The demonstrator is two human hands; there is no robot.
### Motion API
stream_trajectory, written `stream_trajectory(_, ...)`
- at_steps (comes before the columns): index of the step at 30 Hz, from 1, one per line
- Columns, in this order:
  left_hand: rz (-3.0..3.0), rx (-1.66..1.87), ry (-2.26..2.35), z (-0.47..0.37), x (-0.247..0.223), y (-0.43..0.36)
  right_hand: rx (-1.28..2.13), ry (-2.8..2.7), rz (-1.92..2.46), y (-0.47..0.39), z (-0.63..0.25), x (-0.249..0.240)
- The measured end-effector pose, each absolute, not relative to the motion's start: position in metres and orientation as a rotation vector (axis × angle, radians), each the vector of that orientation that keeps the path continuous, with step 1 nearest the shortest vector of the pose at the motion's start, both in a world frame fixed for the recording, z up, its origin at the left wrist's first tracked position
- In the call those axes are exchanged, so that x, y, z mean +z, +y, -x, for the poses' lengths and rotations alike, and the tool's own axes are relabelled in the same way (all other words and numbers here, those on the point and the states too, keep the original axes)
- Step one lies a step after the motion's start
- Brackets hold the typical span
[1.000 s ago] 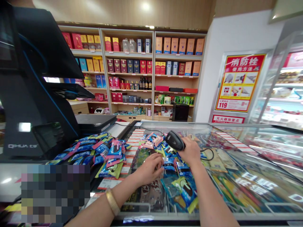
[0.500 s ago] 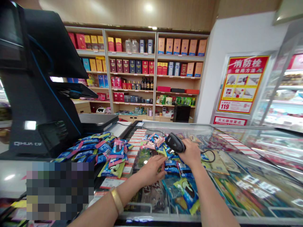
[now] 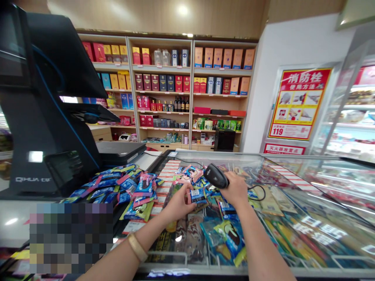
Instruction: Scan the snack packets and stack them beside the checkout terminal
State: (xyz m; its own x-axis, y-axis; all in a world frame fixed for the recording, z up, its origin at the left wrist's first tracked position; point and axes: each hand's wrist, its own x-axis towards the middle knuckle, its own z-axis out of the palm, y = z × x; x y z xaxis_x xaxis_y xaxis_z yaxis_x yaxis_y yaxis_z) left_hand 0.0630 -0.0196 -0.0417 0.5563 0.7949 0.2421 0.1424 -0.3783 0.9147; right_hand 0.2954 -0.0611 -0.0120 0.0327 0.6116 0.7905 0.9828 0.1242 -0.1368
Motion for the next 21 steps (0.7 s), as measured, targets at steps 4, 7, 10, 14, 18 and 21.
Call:
stream_trajectory(4, -1.481, 0.956, 0.747, -0.062, -0.039, -0.013, -0.632, -1.664, 1.556, -0.061, -0.295, -0.012)
stream_trajectory(7, -1.485, 1.240, 0.810, -0.058, -0.035, -0.006, -0.636, -1.665, 1.539, -0.061, -0.295, -0.012)
stream_trajectory(10, -1.591, 1.476, 0.869, -0.052, -0.033, 0.004, -0.637, -1.695, 1.487, -0.062, -0.292, -0.010)
stream_trajectory(14, -1.617, 1.585, 0.976, -0.045, -0.028, 0.011, -0.608, -1.768, 1.385, -0.066, -0.280, -0.004)
stream_trajectory(18, -1.567, 1.641, 1.044, -0.039, -0.024, 0.013, -0.554, -1.872, 1.275, -0.072, -0.261, 0.003)
stream_trajectory(21, -1.551, 1.655, 1.068, -0.036, -0.023, 0.015, -0.517, -1.915, 1.239, -0.075, -0.252, 0.006)
